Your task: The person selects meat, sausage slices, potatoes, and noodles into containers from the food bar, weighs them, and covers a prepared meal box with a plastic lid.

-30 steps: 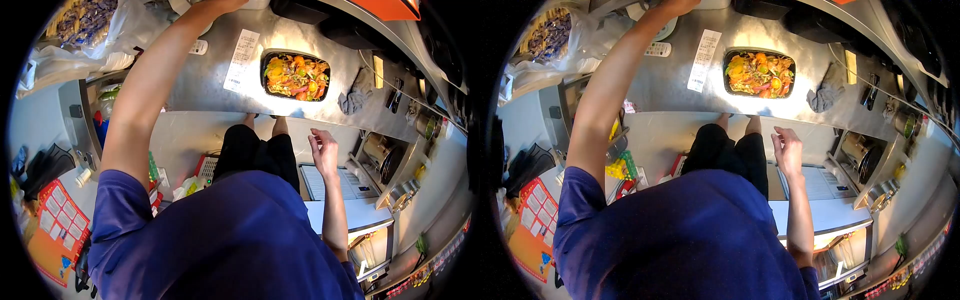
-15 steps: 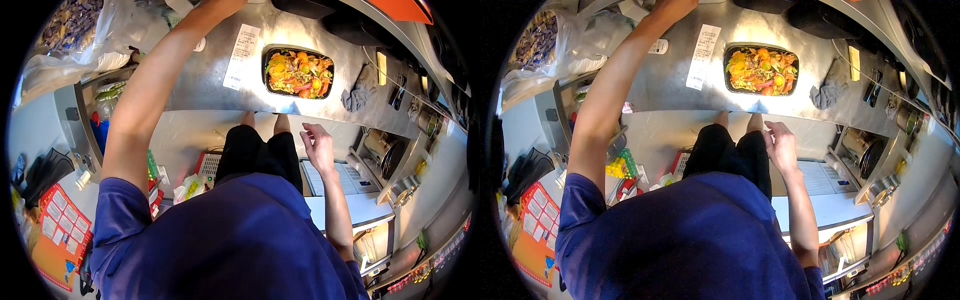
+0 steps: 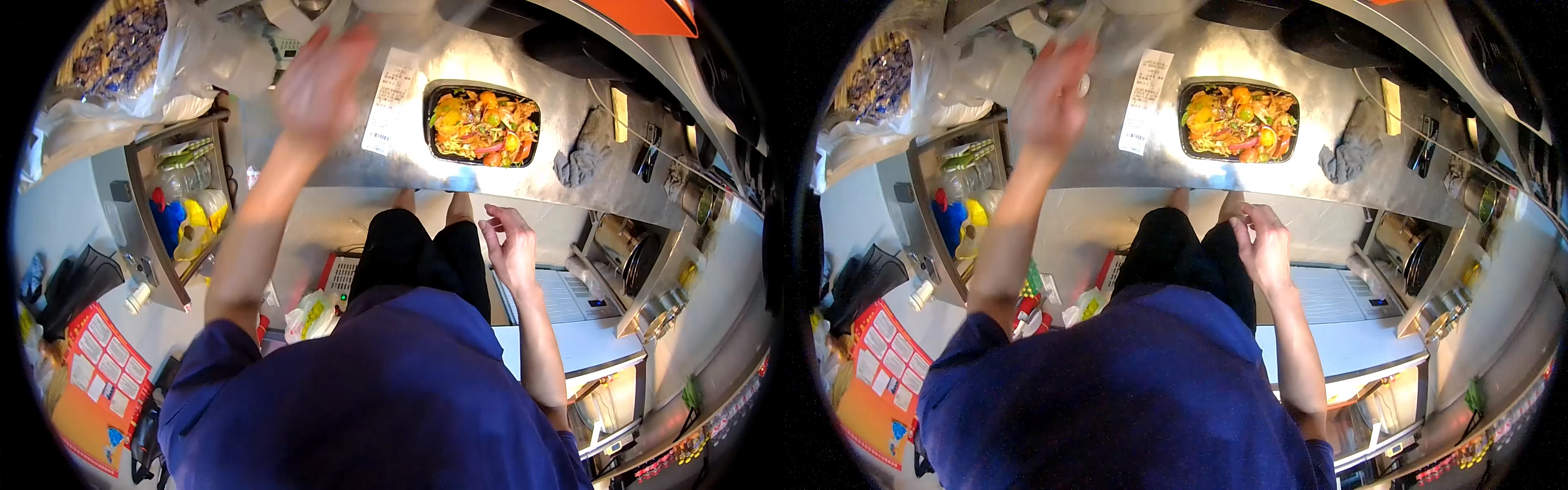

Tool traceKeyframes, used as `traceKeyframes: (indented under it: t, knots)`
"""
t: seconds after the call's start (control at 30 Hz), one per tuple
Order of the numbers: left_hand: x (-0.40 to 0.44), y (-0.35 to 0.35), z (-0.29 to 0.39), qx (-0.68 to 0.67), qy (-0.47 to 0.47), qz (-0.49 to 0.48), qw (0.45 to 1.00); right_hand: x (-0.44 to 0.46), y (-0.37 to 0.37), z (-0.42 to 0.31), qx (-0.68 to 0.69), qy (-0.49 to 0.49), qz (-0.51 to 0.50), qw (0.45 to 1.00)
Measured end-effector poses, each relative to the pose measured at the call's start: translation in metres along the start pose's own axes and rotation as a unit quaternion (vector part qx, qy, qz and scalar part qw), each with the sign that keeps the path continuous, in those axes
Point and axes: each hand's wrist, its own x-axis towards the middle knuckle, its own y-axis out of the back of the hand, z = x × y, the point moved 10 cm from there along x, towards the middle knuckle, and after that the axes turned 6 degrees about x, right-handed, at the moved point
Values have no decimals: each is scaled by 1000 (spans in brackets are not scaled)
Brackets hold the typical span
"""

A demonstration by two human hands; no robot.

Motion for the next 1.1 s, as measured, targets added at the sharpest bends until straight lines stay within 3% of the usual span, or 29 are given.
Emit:
traceKeyframes:
  t: [0.07,0.1,0.13,0.17,0.2,0.23,0.3,0.4,0.5,0.57,0.67,0.73,0.83,0.9,0.93,1.0,1.03,1.1]
  knots:
    - [-22,64,23,-98,110,-63,987,0,10,-18,60,-6,18,998]
    - [-50,95,25,-249,188,87,946,1,9,-20,58,-11,27,998]
    - [-76,108,25,-298,336,88,889,5,13,-28,142,23,70,987]
    - [-112,114,21,-291,441,25,849,4,20,-36,225,61,110,966]
    - [-154,115,15,-277,538,-37,795,8,17,-42,270,34,67,960]
    - [-167,115,22,-280,538,-31,795,10,13,-45,309,14,77,948]
    - [-219,81,38,-419,655,-58,626,14,-36,-13,386,-27,-43,921]
    - [-272,62,42,-354,710,-43,607,8,-40,11,352,-84,-13,932]
    - [-264,12,65,-415,676,-106,599,3,-25,57,384,-112,26,916]
    - [-240,-20,82,-422,670,-136,596,8,4,98,371,-142,99,912]
    - [-222,-74,108,-462,650,-211,565,28,47,143,318,-161,129,925]
    - [-185,-90,113,-339,498,-255,756,49,75,160,291,-128,146,937]
    - [-141,-106,168,-343,429,-317,773,77,99,188,335,-128,147,922]
    - [-116,-95,203,-323,342,-309,827,70,101,205,333,-144,141,921]
    - [-119,-98,205,-318,342,-308,829,68,101,213,326,-159,139,921]
    - [-142,-111,207,-386,411,-307,767,67,97,223,340,-173,123,916]
    - [-145,-115,195,-363,427,-312,768,66,95,226,349,-188,115,911]
    - [-139,-128,163,-389,457,-249,760,92,96,219,355,-127,107,920]
